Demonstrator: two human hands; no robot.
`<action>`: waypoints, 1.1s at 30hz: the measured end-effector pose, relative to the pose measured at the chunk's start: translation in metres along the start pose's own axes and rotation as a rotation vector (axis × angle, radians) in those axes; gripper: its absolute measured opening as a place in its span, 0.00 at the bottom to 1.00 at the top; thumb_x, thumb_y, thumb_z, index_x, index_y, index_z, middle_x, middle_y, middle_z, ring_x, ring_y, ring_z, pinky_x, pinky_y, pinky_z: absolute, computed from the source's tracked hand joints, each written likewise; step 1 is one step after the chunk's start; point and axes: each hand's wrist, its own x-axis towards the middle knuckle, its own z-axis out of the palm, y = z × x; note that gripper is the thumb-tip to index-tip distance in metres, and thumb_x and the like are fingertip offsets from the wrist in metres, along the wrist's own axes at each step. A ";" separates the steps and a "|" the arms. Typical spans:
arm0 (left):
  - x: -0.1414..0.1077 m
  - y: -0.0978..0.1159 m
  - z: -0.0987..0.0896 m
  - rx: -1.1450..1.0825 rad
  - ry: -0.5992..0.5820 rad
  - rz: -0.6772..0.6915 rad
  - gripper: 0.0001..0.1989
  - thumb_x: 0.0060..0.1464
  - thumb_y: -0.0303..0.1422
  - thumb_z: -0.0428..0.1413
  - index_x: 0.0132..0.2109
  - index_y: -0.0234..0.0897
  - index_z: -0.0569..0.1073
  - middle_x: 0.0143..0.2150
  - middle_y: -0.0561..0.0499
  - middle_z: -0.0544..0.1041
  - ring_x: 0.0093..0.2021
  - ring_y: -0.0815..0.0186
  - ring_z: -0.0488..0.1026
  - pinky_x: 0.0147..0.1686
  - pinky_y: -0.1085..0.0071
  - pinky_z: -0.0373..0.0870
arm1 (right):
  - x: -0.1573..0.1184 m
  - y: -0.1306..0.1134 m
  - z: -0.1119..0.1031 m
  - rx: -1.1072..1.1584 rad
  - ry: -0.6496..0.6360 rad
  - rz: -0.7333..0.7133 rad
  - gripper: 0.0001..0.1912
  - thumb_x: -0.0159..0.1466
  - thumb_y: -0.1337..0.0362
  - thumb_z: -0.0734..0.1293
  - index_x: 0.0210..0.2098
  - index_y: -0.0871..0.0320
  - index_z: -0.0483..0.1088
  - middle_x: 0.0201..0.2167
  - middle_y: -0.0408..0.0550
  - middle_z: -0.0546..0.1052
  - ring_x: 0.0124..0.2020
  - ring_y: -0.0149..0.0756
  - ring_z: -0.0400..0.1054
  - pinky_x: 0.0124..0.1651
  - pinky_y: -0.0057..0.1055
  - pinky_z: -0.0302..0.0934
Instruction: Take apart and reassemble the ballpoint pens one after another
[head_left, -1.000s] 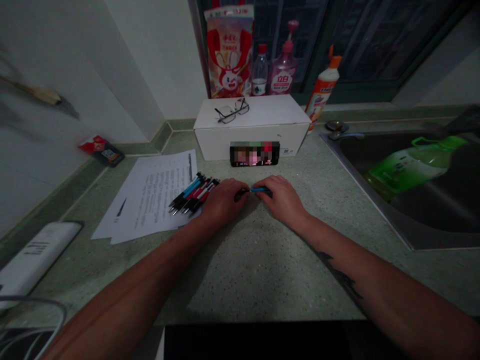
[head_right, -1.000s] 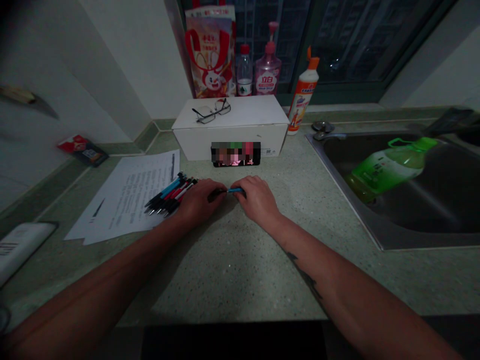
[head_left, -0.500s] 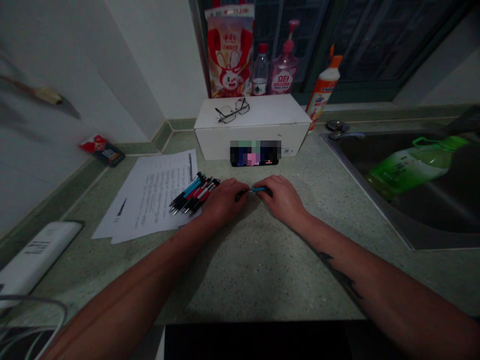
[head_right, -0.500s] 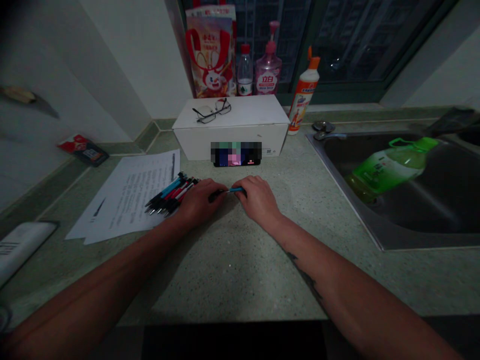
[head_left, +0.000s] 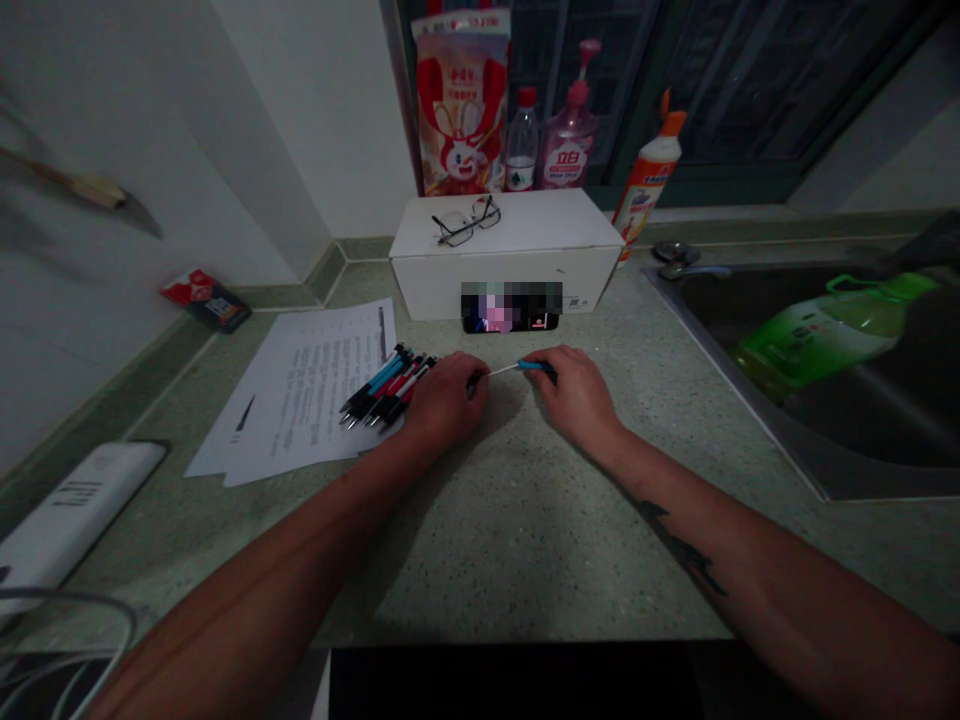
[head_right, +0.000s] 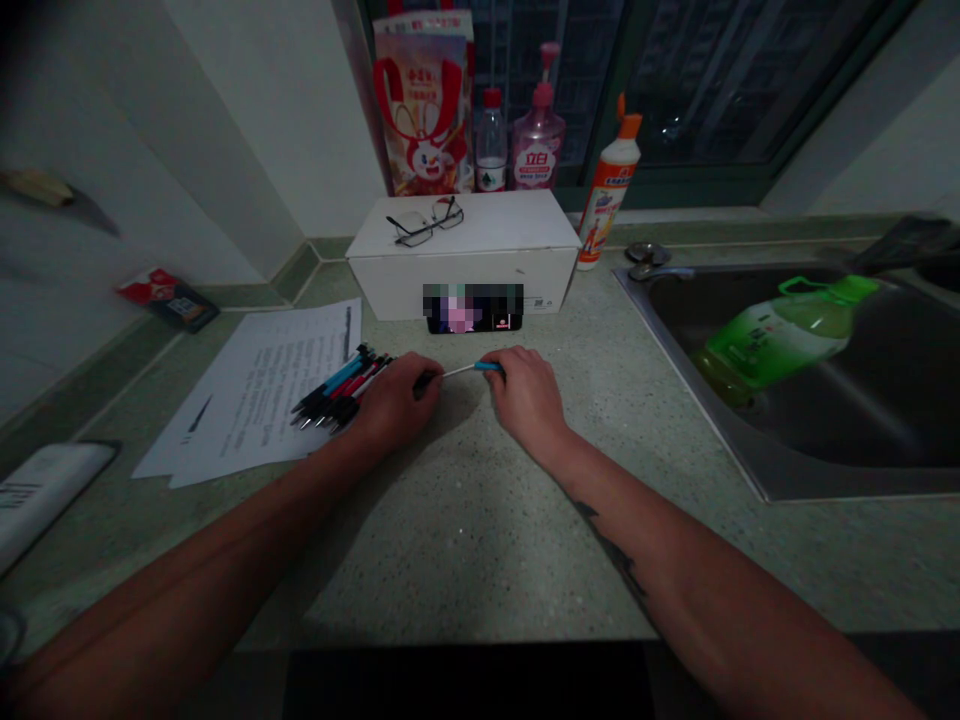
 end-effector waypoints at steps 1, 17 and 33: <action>0.000 0.000 0.000 -0.001 0.007 -0.012 0.04 0.63 0.29 0.54 0.41 0.40 0.75 0.42 0.46 0.79 0.43 0.58 0.75 0.45 0.61 0.71 | 0.000 0.000 0.000 -0.008 0.002 0.004 0.11 0.71 0.66 0.64 0.45 0.54 0.79 0.43 0.56 0.81 0.48 0.52 0.72 0.52 0.51 0.64; 0.000 0.000 0.002 0.050 0.011 -0.040 0.05 0.63 0.30 0.55 0.41 0.38 0.76 0.41 0.45 0.80 0.42 0.58 0.76 0.44 0.62 0.71 | -0.003 -0.010 -0.004 -0.223 -0.125 -0.177 0.18 0.69 0.73 0.61 0.49 0.54 0.80 0.44 0.52 0.81 0.49 0.48 0.70 0.54 0.45 0.58; 0.001 0.005 -0.001 0.156 -0.084 -0.036 0.06 0.63 0.28 0.55 0.42 0.38 0.77 0.43 0.45 0.80 0.45 0.57 0.76 0.46 0.61 0.72 | -0.003 -0.011 -0.005 -0.261 -0.128 -0.228 0.20 0.67 0.77 0.62 0.48 0.55 0.81 0.45 0.51 0.80 0.49 0.48 0.69 0.56 0.44 0.58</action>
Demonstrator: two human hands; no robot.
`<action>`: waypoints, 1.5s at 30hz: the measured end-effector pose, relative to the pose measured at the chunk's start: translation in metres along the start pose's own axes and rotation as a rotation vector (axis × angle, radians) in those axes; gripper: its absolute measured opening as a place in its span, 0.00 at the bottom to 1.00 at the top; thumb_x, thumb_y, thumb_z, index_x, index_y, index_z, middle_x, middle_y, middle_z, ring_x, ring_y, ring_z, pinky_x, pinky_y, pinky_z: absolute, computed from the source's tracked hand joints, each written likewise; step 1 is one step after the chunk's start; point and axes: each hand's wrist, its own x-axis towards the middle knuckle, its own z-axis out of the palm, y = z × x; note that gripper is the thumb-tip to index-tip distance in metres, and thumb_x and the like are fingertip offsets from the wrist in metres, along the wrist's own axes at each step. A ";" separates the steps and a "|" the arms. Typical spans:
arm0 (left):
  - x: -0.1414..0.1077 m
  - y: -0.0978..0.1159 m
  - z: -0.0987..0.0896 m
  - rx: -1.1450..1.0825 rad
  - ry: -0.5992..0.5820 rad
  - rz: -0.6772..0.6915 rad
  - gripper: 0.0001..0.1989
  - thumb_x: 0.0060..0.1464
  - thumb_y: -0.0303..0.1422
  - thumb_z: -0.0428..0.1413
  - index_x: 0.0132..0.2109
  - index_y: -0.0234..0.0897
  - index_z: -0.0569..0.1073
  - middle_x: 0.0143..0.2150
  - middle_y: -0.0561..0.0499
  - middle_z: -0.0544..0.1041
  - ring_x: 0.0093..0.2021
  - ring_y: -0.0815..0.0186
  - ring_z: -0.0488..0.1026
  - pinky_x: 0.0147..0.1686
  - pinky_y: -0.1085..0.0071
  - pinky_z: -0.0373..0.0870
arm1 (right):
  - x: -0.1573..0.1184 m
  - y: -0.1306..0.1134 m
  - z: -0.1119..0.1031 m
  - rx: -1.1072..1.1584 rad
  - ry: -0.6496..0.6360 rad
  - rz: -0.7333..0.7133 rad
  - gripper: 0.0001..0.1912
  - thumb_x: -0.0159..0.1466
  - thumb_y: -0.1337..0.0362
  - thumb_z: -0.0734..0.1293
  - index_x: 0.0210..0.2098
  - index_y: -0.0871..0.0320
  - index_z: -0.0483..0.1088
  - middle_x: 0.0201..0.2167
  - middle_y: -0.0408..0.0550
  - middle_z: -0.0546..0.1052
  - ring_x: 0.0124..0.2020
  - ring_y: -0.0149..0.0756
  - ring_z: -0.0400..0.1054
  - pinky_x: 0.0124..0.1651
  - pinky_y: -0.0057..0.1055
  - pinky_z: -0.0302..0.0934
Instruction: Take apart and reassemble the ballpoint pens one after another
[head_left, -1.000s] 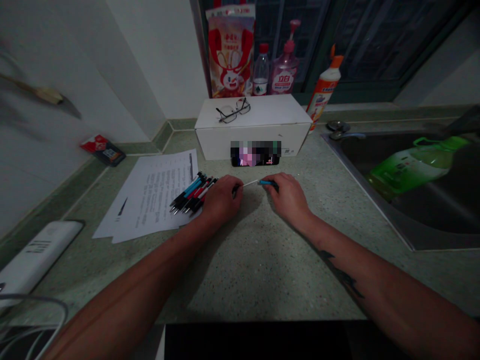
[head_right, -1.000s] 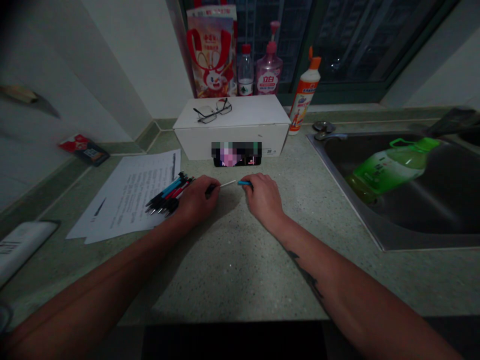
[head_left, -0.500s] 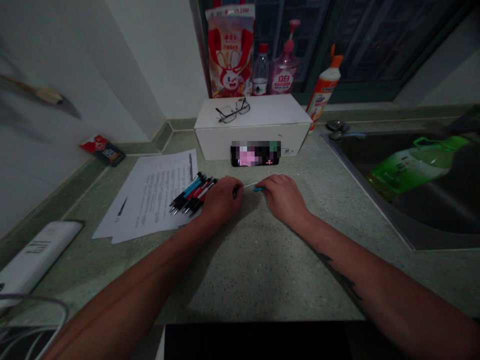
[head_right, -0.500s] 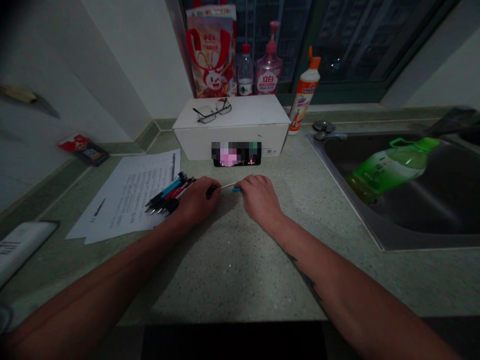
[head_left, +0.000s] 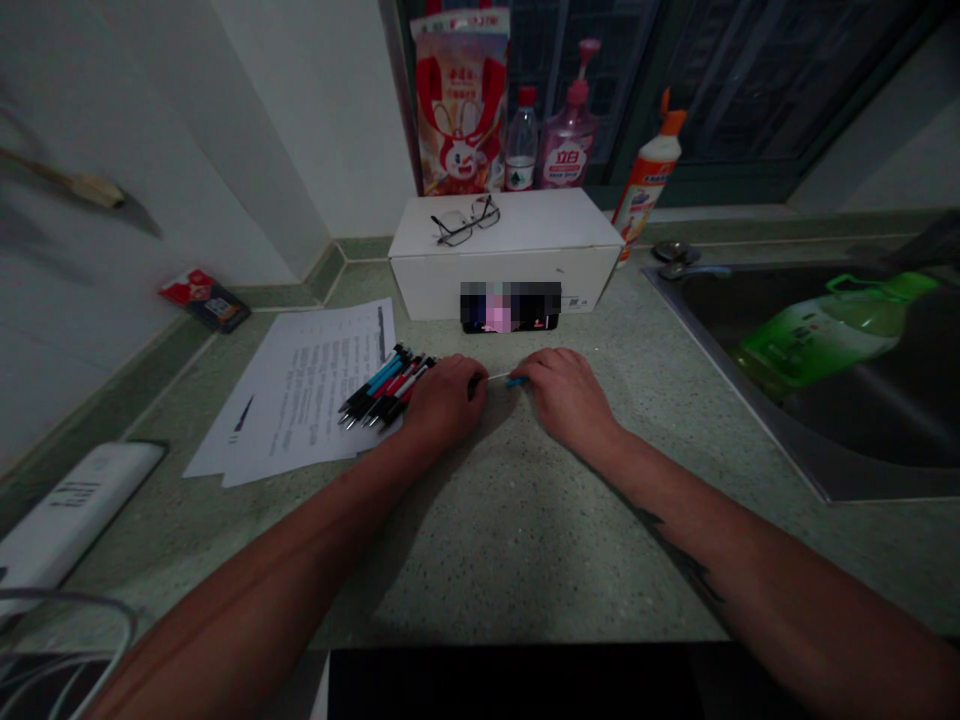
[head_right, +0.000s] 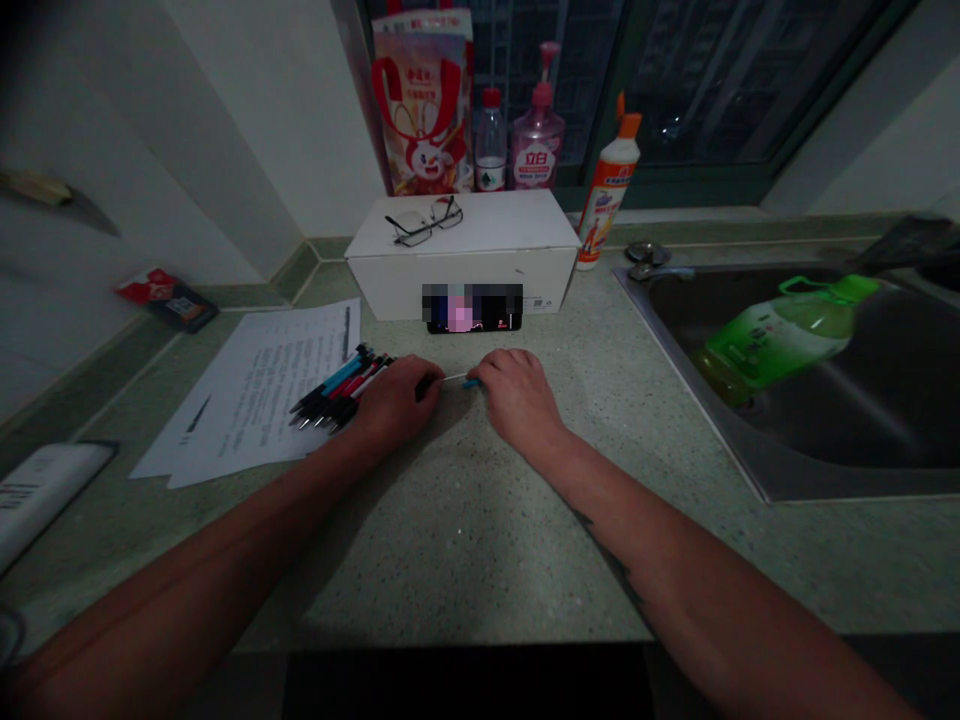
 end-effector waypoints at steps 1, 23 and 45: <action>0.000 0.000 0.000 0.002 -0.003 -0.001 0.06 0.63 0.28 0.55 0.42 0.38 0.77 0.43 0.45 0.80 0.45 0.57 0.76 0.46 0.61 0.72 | 0.000 0.000 -0.001 -0.005 0.009 0.000 0.19 0.67 0.77 0.62 0.47 0.54 0.81 0.44 0.51 0.80 0.49 0.48 0.69 0.55 0.45 0.57; 0.000 0.000 -0.003 -0.013 -0.028 0.016 0.06 0.62 0.28 0.54 0.42 0.38 0.76 0.43 0.43 0.79 0.45 0.56 0.75 0.46 0.60 0.71 | 0.000 -0.002 -0.007 -0.026 0.043 0.004 0.20 0.67 0.76 0.62 0.45 0.53 0.82 0.44 0.53 0.80 0.49 0.49 0.68 0.54 0.46 0.58; 0.000 -0.001 -0.001 -0.010 -0.014 0.022 0.06 0.62 0.28 0.54 0.41 0.39 0.77 0.42 0.44 0.79 0.45 0.56 0.75 0.46 0.61 0.71 | 0.000 -0.002 -0.005 -0.003 0.038 -0.009 0.20 0.67 0.77 0.61 0.44 0.53 0.82 0.43 0.52 0.81 0.47 0.47 0.68 0.52 0.43 0.60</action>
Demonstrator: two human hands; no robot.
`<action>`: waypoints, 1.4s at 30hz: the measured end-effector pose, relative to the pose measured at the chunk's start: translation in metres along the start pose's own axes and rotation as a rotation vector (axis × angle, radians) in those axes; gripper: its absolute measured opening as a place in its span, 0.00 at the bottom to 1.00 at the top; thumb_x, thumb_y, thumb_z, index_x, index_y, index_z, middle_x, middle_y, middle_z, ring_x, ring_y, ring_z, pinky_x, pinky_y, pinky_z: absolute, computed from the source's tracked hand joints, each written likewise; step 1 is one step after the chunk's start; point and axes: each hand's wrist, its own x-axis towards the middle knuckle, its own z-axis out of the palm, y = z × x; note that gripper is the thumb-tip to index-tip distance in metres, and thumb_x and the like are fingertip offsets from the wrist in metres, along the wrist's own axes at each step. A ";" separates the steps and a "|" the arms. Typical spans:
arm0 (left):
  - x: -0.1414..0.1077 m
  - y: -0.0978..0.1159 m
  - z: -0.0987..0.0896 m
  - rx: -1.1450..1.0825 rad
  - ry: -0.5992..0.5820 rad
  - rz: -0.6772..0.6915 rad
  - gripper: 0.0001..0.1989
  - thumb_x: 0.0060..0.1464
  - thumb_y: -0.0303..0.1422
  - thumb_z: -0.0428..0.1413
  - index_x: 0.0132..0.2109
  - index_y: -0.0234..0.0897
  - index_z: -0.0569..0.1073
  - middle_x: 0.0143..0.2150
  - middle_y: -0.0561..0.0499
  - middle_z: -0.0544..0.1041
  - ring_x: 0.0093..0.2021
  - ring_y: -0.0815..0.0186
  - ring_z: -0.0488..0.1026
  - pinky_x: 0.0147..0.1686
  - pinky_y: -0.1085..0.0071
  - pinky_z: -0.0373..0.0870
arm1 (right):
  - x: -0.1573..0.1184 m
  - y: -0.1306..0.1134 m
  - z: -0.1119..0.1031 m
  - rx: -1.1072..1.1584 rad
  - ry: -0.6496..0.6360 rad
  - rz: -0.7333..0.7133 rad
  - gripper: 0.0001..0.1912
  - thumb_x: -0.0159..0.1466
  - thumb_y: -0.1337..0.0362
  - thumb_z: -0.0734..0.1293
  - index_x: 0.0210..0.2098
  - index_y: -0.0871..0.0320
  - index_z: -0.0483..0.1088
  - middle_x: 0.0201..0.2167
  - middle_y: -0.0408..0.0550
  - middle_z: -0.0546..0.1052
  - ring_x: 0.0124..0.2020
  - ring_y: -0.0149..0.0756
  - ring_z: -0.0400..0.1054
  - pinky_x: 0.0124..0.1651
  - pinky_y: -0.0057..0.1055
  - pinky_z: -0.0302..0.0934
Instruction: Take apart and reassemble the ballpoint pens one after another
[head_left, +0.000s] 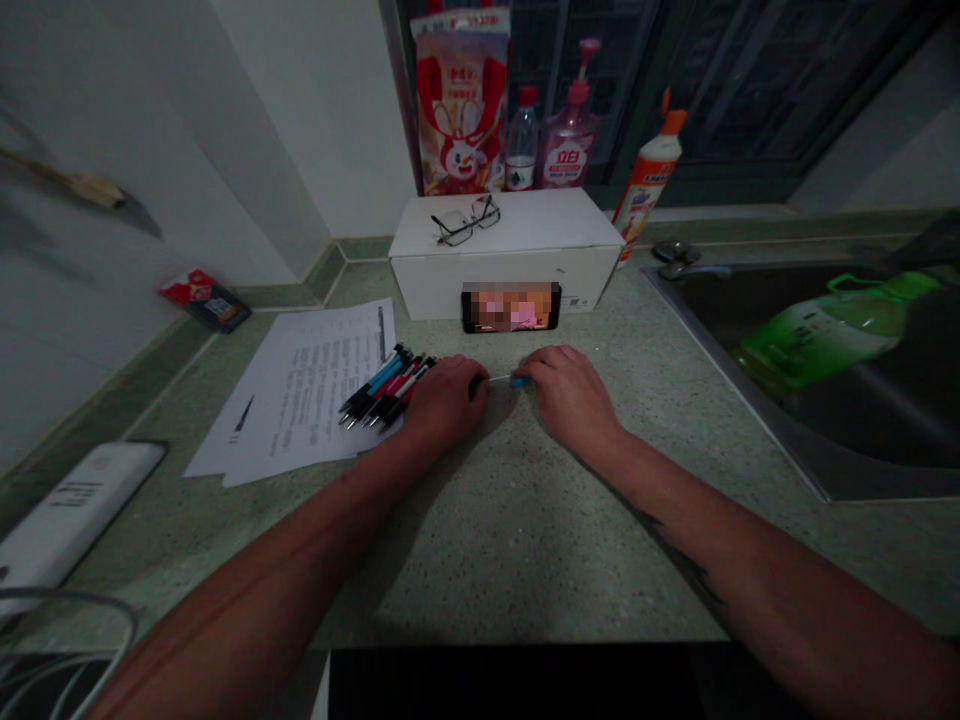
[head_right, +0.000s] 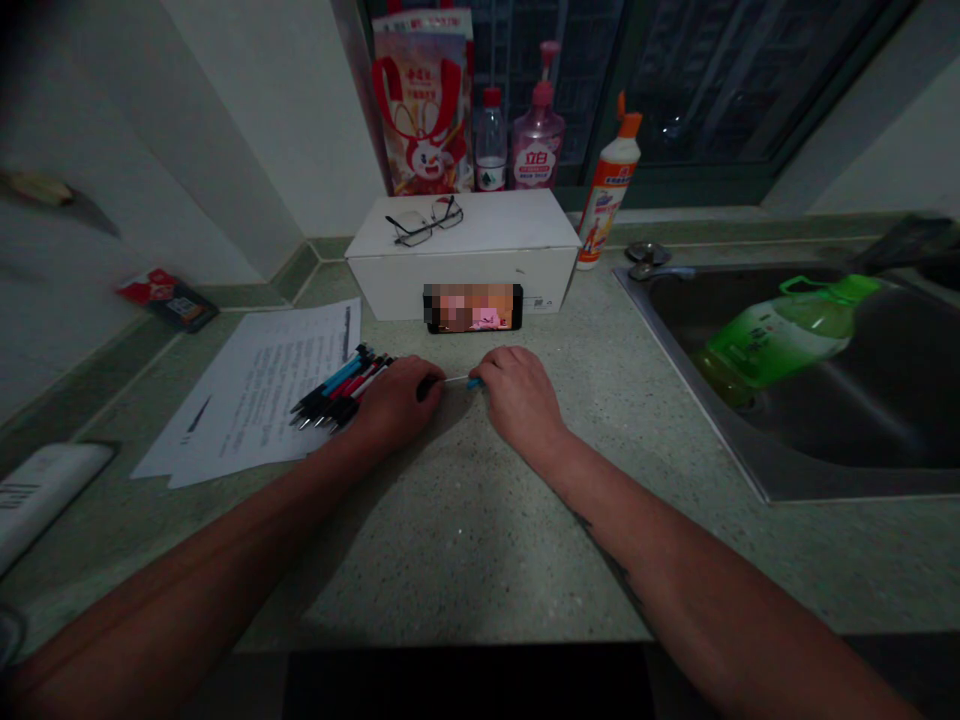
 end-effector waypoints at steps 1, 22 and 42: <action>0.000 0.000 0.000 0.000 -0.003 -0.003 0.06 0.62 0.28 0.54 0.41 0.39 0.77 0.42 0.44 0.79 0.45 0.56 0.75 0.46 0.61 0.71 | 0.000 0.000 -0.001 -0.007 0.004 -0.006 0.20 0.67 0.77 0.62 0.45 0.53 0.82 0.43 0.52 0.81 0.47 0.47 0.68 0.53 0.44 0.59; 0.000 0.001 0.000 -0.012 0.004 -0.007 0.06 0.61 0.28 0.55 0.40 0.39 0.77 0.42 0.45 0.80 0.45 0.57 0.75 0.46 0.61 0.72 | -0.001 -0.001 -0.003 -0.007 0.007 0.016 0.21 0.66 0.78 0.61 0.46 0.53 0.82 0.42 0.52 0.81 0.48 0.47 0.68 0.52 0.43 0.59; -0.001 -0.001 0.001 -0.014 0.010 -0.005 0.05 0.62 0.27 0.55 0.41 0.38 0.76 0.43 0.44 0.80 0.46 0.55 0.75 0.46 0.60 0.71 | -0.001 -0.002 -0.001 0.033 0.001 0.082 0.21 0.67 0.77 0.59 0.49 0.59 0.80 0.45 0.57 0.80 0.49 0.49 0.69 0.52 0.43 0.63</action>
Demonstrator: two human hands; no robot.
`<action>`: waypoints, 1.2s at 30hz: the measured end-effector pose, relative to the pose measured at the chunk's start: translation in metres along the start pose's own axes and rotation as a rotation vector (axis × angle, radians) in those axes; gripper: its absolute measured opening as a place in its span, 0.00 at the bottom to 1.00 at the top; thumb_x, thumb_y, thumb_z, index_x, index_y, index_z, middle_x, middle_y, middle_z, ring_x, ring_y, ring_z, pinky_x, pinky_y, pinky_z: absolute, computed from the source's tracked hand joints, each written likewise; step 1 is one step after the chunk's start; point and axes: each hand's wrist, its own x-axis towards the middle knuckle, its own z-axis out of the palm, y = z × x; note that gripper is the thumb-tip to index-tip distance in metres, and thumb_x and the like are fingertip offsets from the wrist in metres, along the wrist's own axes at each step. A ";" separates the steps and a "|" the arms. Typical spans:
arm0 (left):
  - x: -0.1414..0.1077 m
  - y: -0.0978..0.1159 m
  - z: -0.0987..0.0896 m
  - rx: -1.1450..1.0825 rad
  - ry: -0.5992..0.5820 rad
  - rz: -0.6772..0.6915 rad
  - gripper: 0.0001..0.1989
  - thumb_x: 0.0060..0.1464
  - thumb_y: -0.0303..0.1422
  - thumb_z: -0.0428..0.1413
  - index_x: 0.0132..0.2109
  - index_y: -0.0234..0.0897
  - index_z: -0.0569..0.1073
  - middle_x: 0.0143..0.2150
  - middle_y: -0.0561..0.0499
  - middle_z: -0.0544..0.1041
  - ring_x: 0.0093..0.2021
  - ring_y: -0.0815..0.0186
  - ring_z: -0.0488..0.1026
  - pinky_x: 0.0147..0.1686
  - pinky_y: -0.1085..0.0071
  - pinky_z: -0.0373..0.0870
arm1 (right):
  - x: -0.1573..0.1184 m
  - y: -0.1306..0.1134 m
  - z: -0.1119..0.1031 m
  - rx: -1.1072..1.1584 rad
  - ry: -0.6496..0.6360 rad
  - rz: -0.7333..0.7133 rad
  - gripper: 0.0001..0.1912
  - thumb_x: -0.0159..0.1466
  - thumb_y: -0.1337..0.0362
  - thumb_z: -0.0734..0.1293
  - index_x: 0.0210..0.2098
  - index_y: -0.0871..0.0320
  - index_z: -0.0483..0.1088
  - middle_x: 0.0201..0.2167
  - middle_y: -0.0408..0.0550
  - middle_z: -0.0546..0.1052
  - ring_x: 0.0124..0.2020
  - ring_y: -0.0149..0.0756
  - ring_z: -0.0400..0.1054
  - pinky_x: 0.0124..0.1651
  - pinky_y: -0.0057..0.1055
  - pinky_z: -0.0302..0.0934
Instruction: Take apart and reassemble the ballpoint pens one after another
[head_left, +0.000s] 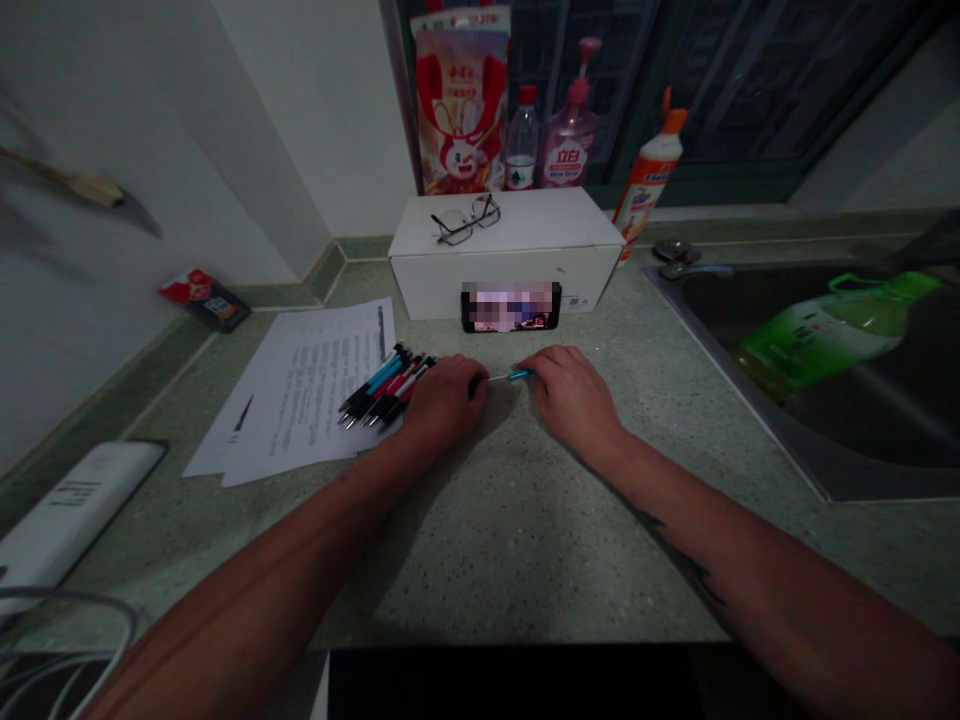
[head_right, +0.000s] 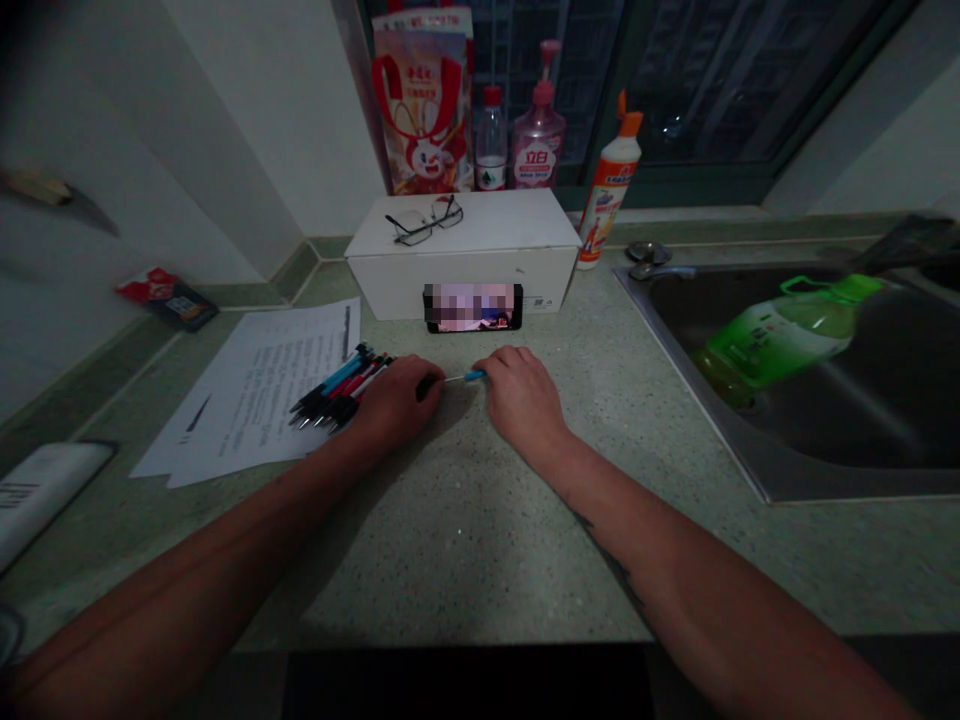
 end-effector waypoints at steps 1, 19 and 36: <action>0.000 0.000 0.000 0.004 -0.003 -0.001 0.05 0.62 0.28 0.55 0.41 0.38 0.76 0.43 0.44 0.80 0.46 0.55 0.75 0.46 0.60 0.71 | 0.000 0.000 0.000 -0.004 -0.008 0.004 0.21 0.67 0.77 0.59 0.49 0.59 0.80 0.45 0.57 0.80 0.49 0.49 0.69 0.52 0.43 0.63; 0.000 -0.004 0.004 -0.029 0.032 0.017 0.06 0.62 0.28 0.54 0.42 0.37 0.77 0.43 0.43 0.79 0.45 0.55 0.75 0.46 0.60 0.71 | 0.001 -0.001 -0.001 -0.058 0.013 0.059 0.13 0.67 0.73 0.63 0.44 0.60 0.79 0.42 0.57 0.79 0.46 0.50 0.70 0.50 0.44 0.62; -0.002 0.008 -0.002 -0.154 -0.008 -0.098 0.11 0.67 0.29 0.49 0.51 0.39 0.73 0.43 0.45 0.82 0.42 0.57 0.78 0.44 0.62 0.71 | 0.007 -0.002 0.003 -0.107 -0.158 -0.093 0.10 0.72 0.69 0.65 0.42 0.59 0.81 0.41 0.54 0.80 0.45 0.47 0.69 0.46 0.41 0.60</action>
